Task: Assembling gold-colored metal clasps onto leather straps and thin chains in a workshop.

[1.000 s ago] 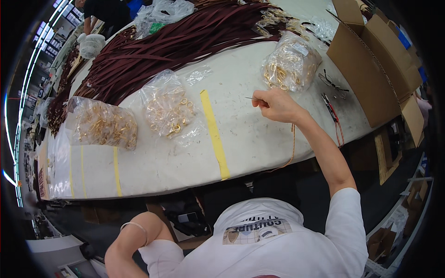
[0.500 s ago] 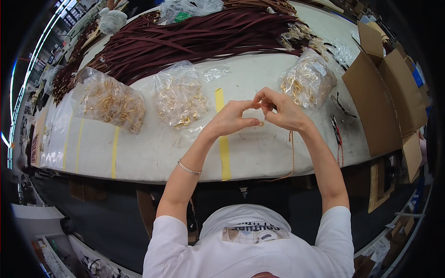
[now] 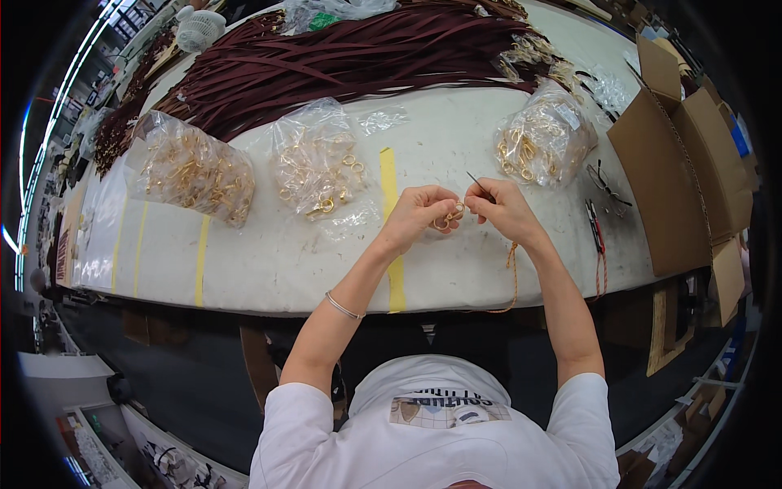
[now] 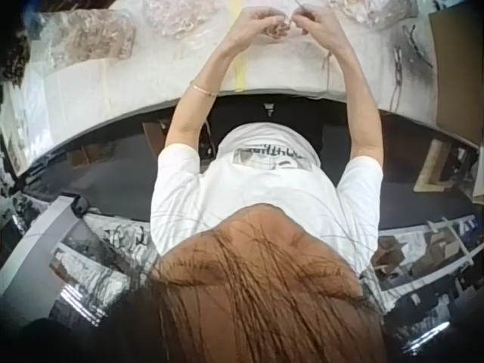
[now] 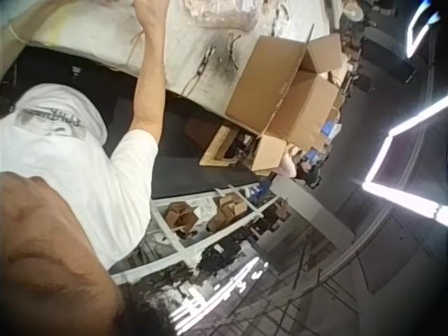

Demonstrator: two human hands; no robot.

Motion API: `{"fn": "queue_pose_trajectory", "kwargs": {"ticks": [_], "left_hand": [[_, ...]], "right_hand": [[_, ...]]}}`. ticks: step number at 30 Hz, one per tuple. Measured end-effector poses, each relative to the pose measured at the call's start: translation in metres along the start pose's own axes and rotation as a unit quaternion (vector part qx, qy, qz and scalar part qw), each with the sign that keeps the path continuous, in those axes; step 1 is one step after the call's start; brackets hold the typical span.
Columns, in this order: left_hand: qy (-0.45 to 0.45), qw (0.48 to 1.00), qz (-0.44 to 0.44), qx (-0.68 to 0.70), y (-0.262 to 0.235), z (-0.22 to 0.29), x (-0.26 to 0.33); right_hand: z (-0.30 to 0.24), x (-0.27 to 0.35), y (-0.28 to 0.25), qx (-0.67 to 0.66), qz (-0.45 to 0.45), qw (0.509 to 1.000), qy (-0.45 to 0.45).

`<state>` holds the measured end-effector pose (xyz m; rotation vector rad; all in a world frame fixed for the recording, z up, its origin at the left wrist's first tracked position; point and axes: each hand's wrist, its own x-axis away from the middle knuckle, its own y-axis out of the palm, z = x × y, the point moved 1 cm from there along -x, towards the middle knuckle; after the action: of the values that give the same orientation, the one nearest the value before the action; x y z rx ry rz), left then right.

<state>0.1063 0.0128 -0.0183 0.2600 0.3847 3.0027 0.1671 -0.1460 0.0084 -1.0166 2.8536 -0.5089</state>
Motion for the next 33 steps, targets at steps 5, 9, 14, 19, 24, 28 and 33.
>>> {"fn": "queue_pose_trajectory", "kwargs": {"ticks": [5,9,14,19,24,28,33], "left_hand": [[-0.049,0.997,-0.021,-0.048,-0.002,-0.002,0.002],[-0.060,0.996,-0.002,0.062,-0.002,-0.001,0.007],[-0.073,0.993,0.003,0.097,0.004,-0.003,0.013],[-0.082,0.991,-0.009,0.107,0.002,-0.008,0.017],[-0.053,0.978,0.108,0.170,0.004,-0.014,0.021],[-0.004,0.957,0.183,0.223,0.011,-0.012,0.022],[0.048,0.926,0.224,0.301,0.019,-0.022,0.019]], "right_hand": [[0.001,-0.005,0.006,0.037,-0.009,0.999,0.021],[-0.005,-0.005,0.012,-0.082,0.008,0.995,0.050],[0.002,-0.007,0.011,-0.069,-0.006,0.997,0.038],[-0.002,-0.010,0.015,-0.008,-0.011,1.000,0.004],[-0.005,-0.009,0.020,-0.053,-0.013,0.998,0.032],[-0.002,0.002,0.027,-0.024,-0.018,0.996,0.082],[0.000,0.008,0.047,-0.102,0.015,0.993,0.059]]}}
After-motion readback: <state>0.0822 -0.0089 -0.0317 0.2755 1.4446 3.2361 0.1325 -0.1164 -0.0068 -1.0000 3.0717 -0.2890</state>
